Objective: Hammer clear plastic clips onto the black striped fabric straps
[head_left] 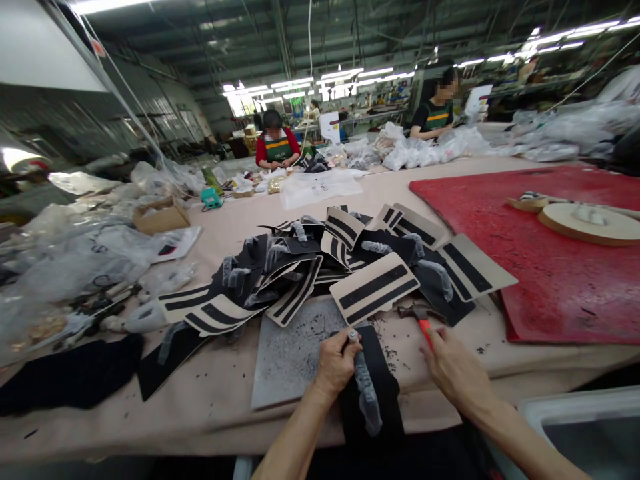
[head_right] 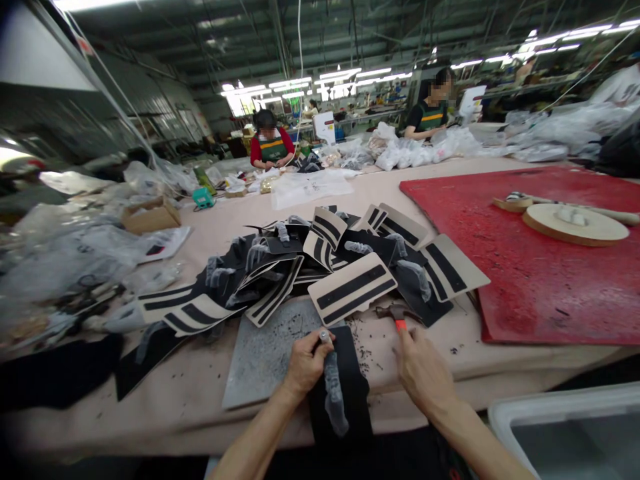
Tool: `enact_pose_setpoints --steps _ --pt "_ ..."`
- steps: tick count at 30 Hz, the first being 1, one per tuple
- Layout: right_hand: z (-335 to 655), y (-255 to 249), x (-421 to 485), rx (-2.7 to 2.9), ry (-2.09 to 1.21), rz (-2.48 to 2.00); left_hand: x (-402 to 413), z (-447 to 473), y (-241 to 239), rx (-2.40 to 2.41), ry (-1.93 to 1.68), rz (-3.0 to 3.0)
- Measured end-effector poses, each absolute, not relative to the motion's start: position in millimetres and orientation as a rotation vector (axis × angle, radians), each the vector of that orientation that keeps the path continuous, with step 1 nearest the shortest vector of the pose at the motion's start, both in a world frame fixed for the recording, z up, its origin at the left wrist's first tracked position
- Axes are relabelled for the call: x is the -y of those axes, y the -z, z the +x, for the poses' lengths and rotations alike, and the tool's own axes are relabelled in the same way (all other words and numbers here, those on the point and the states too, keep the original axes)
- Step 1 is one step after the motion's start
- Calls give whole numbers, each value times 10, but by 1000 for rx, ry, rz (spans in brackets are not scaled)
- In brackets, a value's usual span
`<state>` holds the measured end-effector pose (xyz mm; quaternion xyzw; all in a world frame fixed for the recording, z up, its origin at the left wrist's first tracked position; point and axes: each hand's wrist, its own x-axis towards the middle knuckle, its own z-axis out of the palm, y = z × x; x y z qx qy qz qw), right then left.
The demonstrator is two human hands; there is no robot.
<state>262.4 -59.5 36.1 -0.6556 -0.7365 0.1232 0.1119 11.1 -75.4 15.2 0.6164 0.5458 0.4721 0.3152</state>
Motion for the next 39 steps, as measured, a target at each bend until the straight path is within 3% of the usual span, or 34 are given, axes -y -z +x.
enact_pose_setpoints --steps 2,5,8,11,14,18,22,29,39 --pt "2388 -489 704 2416 -187 -1513 750 116 -161 -1461 -1248 1597" --pt "2039 -659 900 2796 -308 -891 705 133 -133 -1493 -1279 1450" --pt "1835 -708 1012 2981 -325 -673 610 116 -84 -1451 -1390 1089" --pt "1779 -764 998 2924 -220 -856 537 -12 -162 -1361 -1610 702" --pt "1795 -907 930 2737 -157 -1349 577 -253 -450 -1348 -1825 597" --pt "1842 -1033 912 2389 -401 -1829 739 -499 -863 -1356 -2037 752" --pt "1814 -860 1080 2196 -611 -1872 828 -383 -802 -1427 -1832 973" --pt "1631 -389 1372 2328 -549 -1724 773 78 -262 -1352 -1446 1152" --pt "1511 -442 1324 2263 -750 -1793 723 119 -94 -1319 -1353 1168"
